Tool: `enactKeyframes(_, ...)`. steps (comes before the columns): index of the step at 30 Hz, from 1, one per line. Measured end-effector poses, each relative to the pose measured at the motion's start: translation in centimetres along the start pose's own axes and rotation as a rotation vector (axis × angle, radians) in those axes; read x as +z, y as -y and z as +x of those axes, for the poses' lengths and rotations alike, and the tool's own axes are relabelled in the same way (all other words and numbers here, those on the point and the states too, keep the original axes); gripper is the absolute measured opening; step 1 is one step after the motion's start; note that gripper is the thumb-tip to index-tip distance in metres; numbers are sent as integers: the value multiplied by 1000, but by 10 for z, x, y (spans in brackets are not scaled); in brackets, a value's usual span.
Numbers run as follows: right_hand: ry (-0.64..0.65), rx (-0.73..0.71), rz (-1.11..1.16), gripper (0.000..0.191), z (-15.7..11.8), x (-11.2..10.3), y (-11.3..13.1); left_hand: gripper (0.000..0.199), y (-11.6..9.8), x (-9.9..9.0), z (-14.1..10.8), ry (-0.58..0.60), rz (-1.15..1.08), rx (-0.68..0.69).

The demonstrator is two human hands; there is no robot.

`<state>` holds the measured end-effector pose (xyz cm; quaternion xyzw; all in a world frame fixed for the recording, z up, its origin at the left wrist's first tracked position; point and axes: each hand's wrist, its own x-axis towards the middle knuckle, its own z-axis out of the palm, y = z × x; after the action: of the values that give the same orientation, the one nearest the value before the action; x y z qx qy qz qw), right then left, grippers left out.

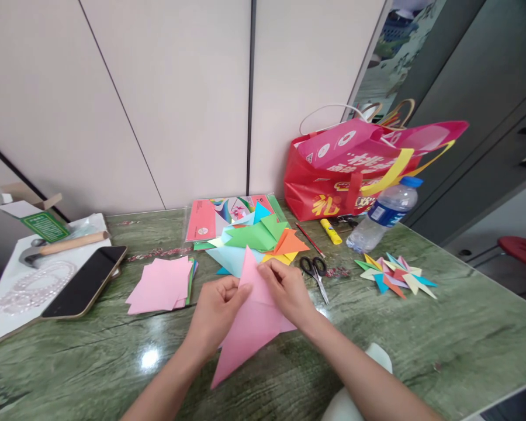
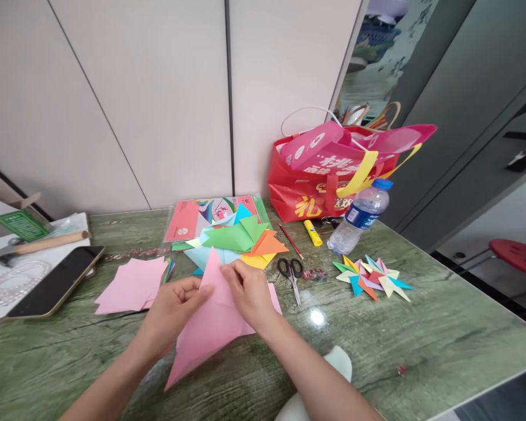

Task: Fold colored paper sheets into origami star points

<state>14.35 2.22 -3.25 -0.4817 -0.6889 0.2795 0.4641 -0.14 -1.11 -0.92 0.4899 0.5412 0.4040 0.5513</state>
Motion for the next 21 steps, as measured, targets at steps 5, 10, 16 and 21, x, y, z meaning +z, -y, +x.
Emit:
enactKeyframes(5, -14, -15, -47, 32, -1, 0, -1, 33, -1, 1, -1, 45, 128, 34)
enactKeyframes(10, -73, 7, -30, 31, -3, 1, -2, 33, 0, 2, -1, 108, 85, -6)
enactKeyframes(16, -144, 4, -5, 28, -4, 2, 1, 34, 1, 3, 0, 123, 12, -19)
enactKeyframes(21, -162, 39, 30, 31, -5, 1, 6, 35, 1, 5, -1, 158, -20, -47)
